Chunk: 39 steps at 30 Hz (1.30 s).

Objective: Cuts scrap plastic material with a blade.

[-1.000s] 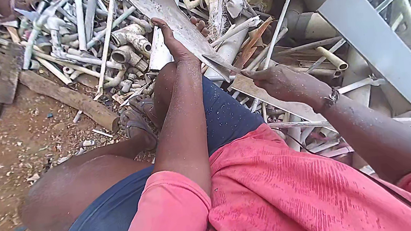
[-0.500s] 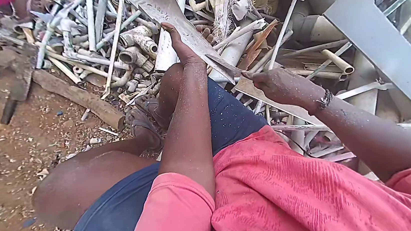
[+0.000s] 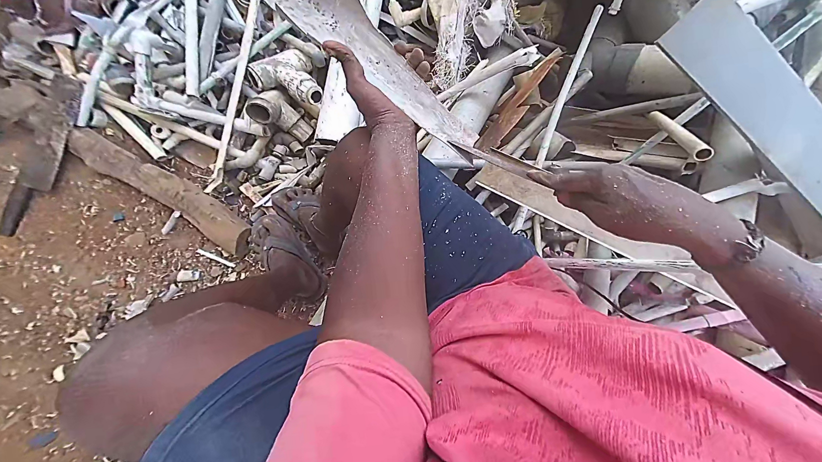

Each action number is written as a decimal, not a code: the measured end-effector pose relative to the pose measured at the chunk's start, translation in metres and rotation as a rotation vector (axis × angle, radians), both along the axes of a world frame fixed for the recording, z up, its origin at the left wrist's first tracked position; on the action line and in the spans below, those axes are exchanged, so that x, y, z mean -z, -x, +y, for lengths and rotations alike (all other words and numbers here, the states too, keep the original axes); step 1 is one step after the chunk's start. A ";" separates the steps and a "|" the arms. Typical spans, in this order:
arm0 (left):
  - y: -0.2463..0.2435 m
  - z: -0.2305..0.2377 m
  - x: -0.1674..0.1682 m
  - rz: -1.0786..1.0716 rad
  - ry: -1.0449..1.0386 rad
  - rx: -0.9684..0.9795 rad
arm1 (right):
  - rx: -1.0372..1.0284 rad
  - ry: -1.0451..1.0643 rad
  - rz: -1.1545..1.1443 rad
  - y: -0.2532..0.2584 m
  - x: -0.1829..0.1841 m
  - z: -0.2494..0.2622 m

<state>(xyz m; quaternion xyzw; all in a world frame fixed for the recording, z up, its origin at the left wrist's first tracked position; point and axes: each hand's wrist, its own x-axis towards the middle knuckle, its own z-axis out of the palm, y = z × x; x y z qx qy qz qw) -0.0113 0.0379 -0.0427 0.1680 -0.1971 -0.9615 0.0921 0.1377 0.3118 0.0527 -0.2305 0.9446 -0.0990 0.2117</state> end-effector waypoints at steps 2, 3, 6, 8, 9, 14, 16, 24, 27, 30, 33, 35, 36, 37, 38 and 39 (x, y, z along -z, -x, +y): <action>-0.002 0.008 0.002 -0.012 0.021 0.018 | 0.055 -0.004 0.052 0.000 0.009 -0.013; -0.003 0.010 0.001 -0.014 0.059 0.022 | 0.067 0.014 0.082 0.001 0.012 -0.020; -0.006 0.005 0.000 -0.044 0.115 0.002 | 0.045 0.012 0.045 -0.006 0.013 -0.024; -0.002 0.000 -0.002 -0.045 0.084 -0.050 | 0.047 -0.021 0.021 -0.012 0.006 -0.013; -0.001 -0.001 -0.003 -0.052 0.071 -0.071 | 0.062 -0.022 0.042 -0.011 0.008 -0.008; -0.007 0.010 -0.004 -0.033 -0.023 -0.093 | 0.136 -0.045 -0.044 -0.006 0.044 -0.005; 0.000 0.001 -0.004 -0.023 -0.054 -0.157 | 0.122 -0.020 -0.147 -0.021 0.053 -0.003; 0.002 0.000 0.002 -0.090 0.003 -0.039 | 0.383 0.270 0.096 -0.008 0.028 0.017; -0.003 0.009 0.006 -0.098 0.162 0.047 | 0.553 0.623 -0.107 0.000 0.033 0.005; 0.004 0.016 -0.002 -0.143 0.372 0.127 | 0.650 0.773 -0.013 0.011 0.034 0.005; 0.010 0.026 -0.026 -0.148 0.645 0.138 | 0.693 0.770 0.170 0.017 0.041 0.019; 0.021 0.031 -0.046 -0.079 1.090 0.106 | 0.682 0.799 0.289 0.019 0.037 0.028; 0.025 0.032 -0.061 -0.087 1.358 0.087 | 0.681 0.840 0.310 0.022 0.030 0.029; 0.025 0.035 -0.078 -0.126 1.607 0.100 | 0.697 0.888 0.290 0.027 0.022 0.031; 0.025 0.038 -0.093 -0.164 1.834 0.136 | 0.715 0.907 0.259 0.031 0.014 0.033; 0.026 0.042 -0.103 -0.172 2.030 0.165 | 0.724 0.894 0.245 0.037 0.007 0.038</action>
